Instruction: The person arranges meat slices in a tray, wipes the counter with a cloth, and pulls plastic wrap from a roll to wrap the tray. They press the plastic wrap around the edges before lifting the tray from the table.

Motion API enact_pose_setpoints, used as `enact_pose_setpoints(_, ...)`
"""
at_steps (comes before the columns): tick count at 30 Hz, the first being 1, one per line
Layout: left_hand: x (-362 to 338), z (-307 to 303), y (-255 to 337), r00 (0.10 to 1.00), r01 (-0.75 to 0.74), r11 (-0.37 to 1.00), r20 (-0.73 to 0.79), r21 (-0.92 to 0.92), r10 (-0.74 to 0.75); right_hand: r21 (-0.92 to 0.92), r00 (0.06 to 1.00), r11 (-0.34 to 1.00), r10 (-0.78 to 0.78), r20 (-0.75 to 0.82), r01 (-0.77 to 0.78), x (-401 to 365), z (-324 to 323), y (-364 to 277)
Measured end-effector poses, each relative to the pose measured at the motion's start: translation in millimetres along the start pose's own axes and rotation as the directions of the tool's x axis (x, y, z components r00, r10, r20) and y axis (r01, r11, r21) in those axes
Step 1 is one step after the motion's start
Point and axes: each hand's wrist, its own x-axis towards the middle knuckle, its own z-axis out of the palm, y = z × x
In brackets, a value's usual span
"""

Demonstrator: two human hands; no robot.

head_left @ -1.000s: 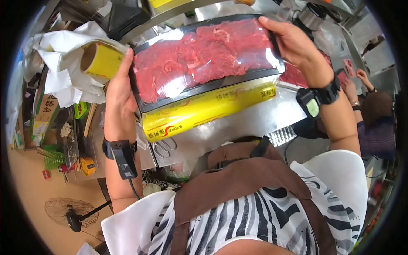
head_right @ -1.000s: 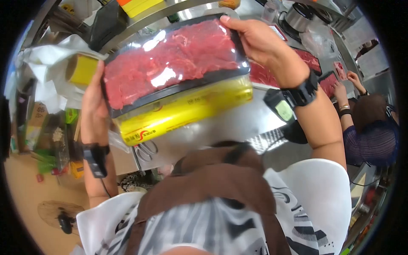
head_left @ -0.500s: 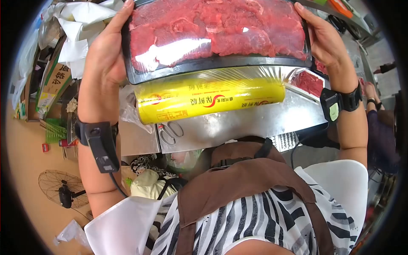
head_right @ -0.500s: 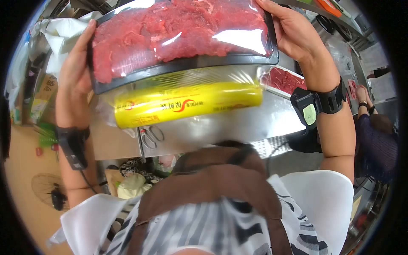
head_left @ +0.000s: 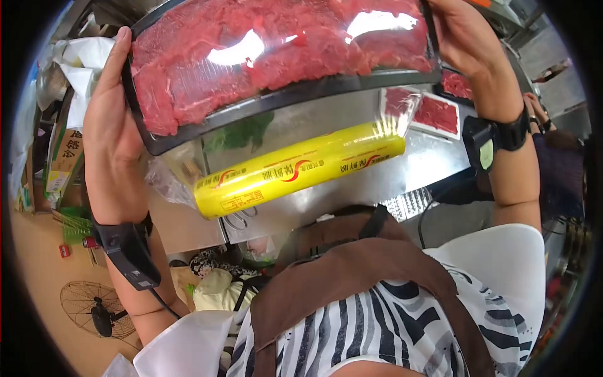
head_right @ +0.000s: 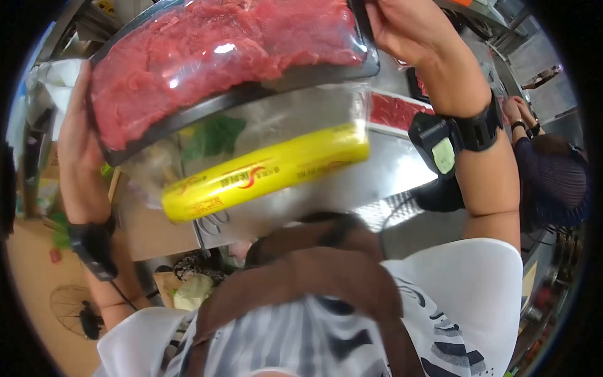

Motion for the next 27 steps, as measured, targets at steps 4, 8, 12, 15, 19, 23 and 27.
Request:
enact_pose_setpoints(4, 2.9, 6.7, 4.4, 0.964, -0.178, 0.979, -0.181, 0.1, 0.194, -0.022, 0.998, 1.0, -0.017, -0.055, 0.016, 5.1, 0.6, -8.5)
enact_pose_setpoints(8, 5.3, -6.4, 17.2, 0.991, 0.026, 0.998, 0.128, 0.064, -0.034, -0.034, 0.996, 0.999, 0.033, 0.084, -0.03, 14.2, -20.0, -5.8)
enact_pose_setpoints(12, -4.1, 8.3, 6.4, 0.988, -0.032, 0.996, -0.147, 0.082, 0.044, -0.044, 0.986, 0.999, -0.022, 0.165, 0.03, 14.4, -5.7, -1.5)
enact_pose_setpoints(15, -9.9, 7.8, -4.6, 0.995, -0.056, 0.998, -0.081, 0.018, 0.057, 0.033, 0.989, 0.999, 0.008, 0.148, -0.013, 11.2, -9.1, -1.1)
enact_pose_setpoints(19, -3.3, -20.2, -56.6, 0.983, 0.06, 0.998, -0.174, 0.029, -0.054, -0.162, 0.996, 0.985, 0.07, 0.046, -0.062, 34.4, -65.2, 46.0)
enact_pose_setpoints(23, -7.0, -31.1, -88.9, 0.989, 0.079, 0.993, -0.121, -0.085, -0.089, -0.083, 0.965, 0.974, 0.223, 0.137, -0.213, 40.2, -75.0, 73.5)
enact_pose_setpoints(27, -10.3, -48.3, -104.4, 0.998, 0.043, 0.974, -0.025, -0.223, -0.05, -0.04, 0.966, 0.967, 0.253, 0.046, -0.251, 48.4, -67.5, 92.9)
